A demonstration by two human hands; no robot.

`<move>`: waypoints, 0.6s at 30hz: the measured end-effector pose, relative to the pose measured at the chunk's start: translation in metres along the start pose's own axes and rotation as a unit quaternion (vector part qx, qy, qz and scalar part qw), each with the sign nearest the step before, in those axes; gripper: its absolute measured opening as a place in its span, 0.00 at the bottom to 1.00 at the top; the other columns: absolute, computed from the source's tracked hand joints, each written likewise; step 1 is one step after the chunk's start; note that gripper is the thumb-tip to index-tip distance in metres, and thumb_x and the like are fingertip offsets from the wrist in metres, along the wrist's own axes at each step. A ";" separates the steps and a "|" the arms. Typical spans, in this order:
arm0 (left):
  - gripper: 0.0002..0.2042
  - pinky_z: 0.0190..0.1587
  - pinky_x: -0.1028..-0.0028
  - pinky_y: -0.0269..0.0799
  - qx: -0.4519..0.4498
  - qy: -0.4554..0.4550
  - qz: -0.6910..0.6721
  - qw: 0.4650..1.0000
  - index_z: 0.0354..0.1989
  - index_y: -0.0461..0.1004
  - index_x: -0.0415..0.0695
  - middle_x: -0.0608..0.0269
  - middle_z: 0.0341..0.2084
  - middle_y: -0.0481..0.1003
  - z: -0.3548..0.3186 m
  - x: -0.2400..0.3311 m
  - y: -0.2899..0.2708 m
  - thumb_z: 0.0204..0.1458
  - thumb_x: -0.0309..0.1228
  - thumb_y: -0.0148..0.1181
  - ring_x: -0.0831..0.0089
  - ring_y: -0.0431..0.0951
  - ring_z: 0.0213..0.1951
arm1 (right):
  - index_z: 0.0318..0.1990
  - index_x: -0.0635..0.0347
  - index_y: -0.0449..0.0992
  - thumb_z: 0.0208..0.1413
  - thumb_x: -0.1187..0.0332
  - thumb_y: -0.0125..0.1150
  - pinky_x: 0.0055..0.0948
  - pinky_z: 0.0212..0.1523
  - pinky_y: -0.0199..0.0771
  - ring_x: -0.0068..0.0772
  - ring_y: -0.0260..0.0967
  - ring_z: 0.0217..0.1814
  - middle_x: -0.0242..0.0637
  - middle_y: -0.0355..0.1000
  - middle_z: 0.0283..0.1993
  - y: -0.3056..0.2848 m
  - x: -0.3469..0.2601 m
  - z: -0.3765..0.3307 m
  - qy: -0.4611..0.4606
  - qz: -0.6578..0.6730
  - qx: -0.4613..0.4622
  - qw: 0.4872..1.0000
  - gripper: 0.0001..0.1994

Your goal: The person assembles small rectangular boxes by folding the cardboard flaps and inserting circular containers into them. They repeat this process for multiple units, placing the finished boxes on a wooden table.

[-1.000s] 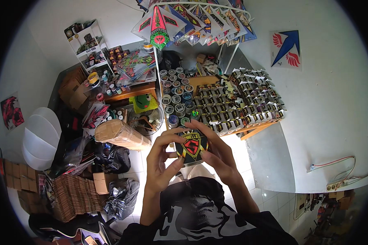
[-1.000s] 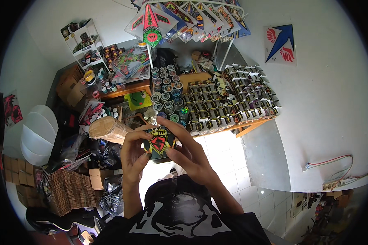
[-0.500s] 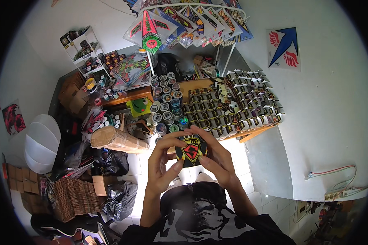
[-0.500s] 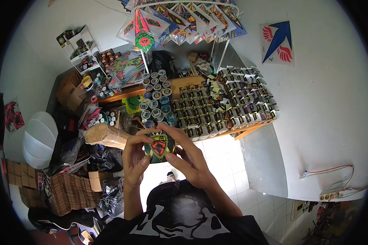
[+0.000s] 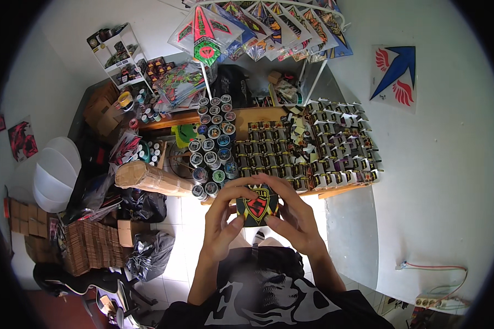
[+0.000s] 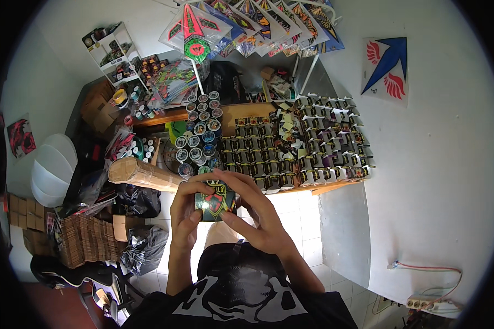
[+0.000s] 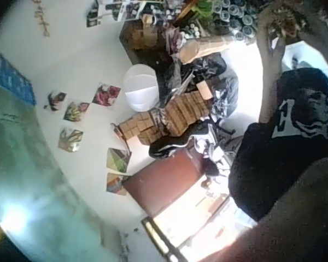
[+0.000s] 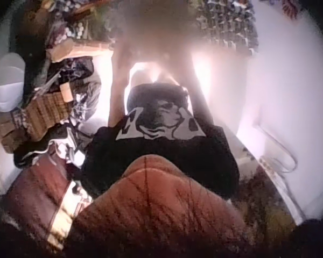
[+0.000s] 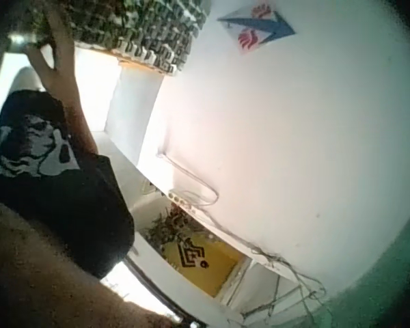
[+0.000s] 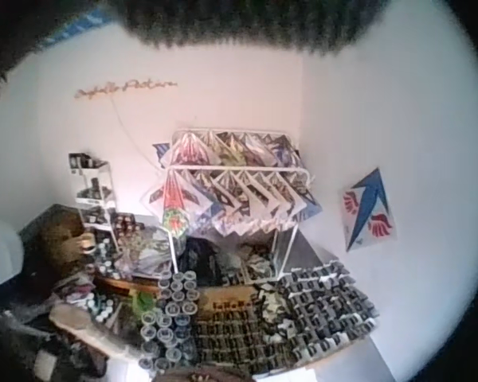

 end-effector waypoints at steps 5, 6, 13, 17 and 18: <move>0.23 0.62 0.60 0.77 0.025 -0.023 0.007 0.999 0.60 0.73 0.38 0.44 0.67 0.69 0.015 -0.015 -0.006 0.63 0.41 0.57 0.58 0.76 0.64 | 0.79 0.59 0.62 0.63 0.75 0.67 0.40 0.73 0.65 0.43 0.57 0.82 0.45 0.59 0.79 -0.017 0.008 0.022 0.006 -0.039 -0.026 0.999 0.37; 0.23 0.62 0.60 0.77 0.026 -0.021 0.008 0.999 0.60 0.74 0.38 0.44 0.67 0.69 0.020 -0.017 -0.008 0.63 0.41 0.56 0.58 0.76 0.64 | 0.79 0.59 0.62 0.62 0.74 0.68 0.41 0.75 0.64 0.45 0.57 0.82 0.46 0.60 0.79 -0.021 0.011 0.028 0.005 -0.054 -0.029 0.998 0.37; 0.23 0.64 0.58 0.73 0.028 -0.059 0.049 0.997 0.62 0.74 0.42 0.49 0.67 0.69 0.067 -0.041 -0.035 0.59 0.37 0.56 0.58 0.73 0.67 | 0.74 0.58 0.71 0.52 0.71 0.81 0.43 0.73 0.69 0.47 0.67 0.75 0.46 0.68 0.74 -0.050 0.001 0.089 -0.045 -0.251 -0.041 0.966 0.40; 0.27 0.69 0.55 0.67 0.009 -0.065 0.028 0.997 0.68 0.68 0.44 0.51 0.70 0.65 0.108 -0.061 -0.055 0.61 0.39 0.56 0.57 0.67 0.71 | 0.70 0.57 0.76 0.51 0.71 0.81 0.41 0.69 0.75 0.45 0.73 0.70 0.43 0.71 0.71 -0.057 0.001 0.135 -0.023 -0.293 -0.034 0.955 0.36; 0.28 0.70 0.55 0.65 0.009 -0.066 0.020 0.998 0.70 0.66 0.45 0.52 0.71 0.64 0.119 -0.065 -0.061 0.61 0.39 0.56 0.57 0.66 0.73 | 0.70 0.56 0.76 0.51 0.71 0.81 0.41 0.68 0.76 0.44 0.73 0.69 0.43 0.71 0.70 -0.060 0.004 0.146 -0.010 -0.299 -0.036 0.953 0.36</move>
Point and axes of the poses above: each hand's wrist, its own z-axis towards the middle knuckle, its own y-axis out of the palm, x = y × z, the point moved 7 cm from there along z, towards the middle knuckle
